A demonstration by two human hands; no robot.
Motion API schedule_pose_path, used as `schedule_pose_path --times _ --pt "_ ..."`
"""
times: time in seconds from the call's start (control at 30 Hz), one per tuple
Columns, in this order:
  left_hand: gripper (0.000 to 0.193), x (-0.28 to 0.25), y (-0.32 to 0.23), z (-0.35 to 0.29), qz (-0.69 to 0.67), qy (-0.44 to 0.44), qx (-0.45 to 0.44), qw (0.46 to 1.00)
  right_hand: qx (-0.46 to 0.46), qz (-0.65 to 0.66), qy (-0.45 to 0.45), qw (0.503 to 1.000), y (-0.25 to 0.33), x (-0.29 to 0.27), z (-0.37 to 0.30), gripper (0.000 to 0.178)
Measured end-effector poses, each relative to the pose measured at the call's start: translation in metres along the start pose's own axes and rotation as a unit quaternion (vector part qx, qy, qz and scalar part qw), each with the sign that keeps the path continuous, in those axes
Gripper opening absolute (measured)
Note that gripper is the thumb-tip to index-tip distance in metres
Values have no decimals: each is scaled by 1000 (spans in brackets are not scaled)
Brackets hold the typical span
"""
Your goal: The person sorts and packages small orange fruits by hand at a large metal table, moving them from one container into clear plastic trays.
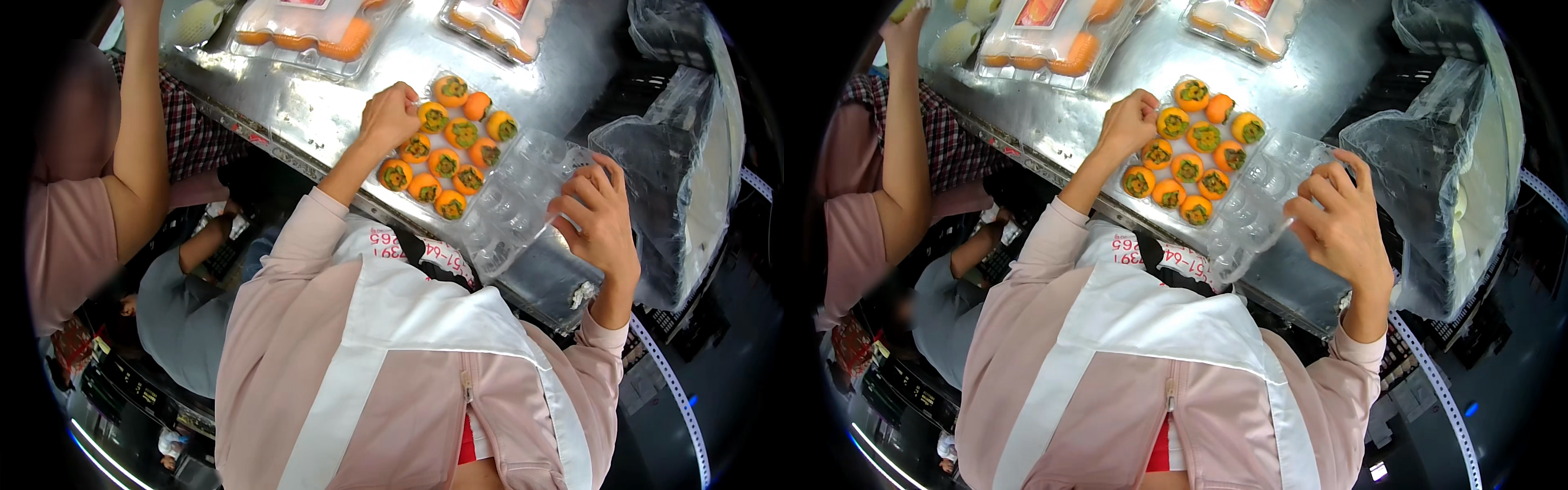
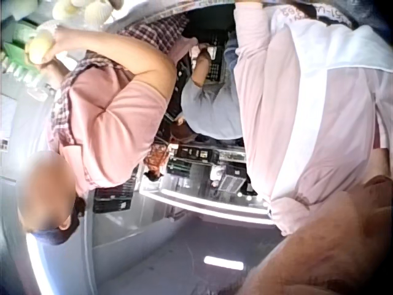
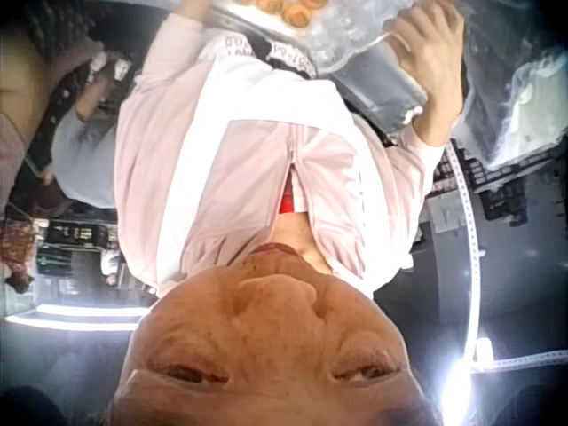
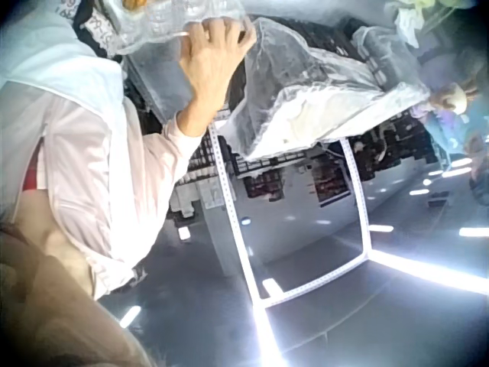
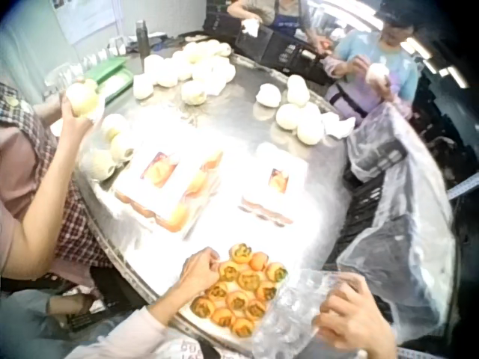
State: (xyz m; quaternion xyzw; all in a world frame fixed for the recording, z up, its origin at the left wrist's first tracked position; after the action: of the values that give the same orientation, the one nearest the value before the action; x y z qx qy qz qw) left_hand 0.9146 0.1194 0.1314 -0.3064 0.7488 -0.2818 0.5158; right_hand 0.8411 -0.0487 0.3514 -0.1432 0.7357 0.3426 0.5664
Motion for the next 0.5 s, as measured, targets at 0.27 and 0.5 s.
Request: schedule_pose_path --times 0.27,0.5 --pt "20 -36 8 26 96 -41 -6 995 91 -51 -23 994 -35 42 -51 15" --pt "21 -44 1 3 40 -77 93 992 171 -87 31 981 -61 98 -85 23"
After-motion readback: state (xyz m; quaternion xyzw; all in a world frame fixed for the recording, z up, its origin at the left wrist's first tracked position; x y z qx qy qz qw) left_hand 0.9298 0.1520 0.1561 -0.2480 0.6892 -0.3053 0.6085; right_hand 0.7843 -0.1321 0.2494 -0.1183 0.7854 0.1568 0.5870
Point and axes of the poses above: each hand's wrist, its own z-axis towards the middle knuckle, its own x-axis out of the palm, y = z × x, the point moved 10 cm from there along z, towards the middle knuckle, and after that the axes turned 2 degrees about z, right-handed, at the moved point
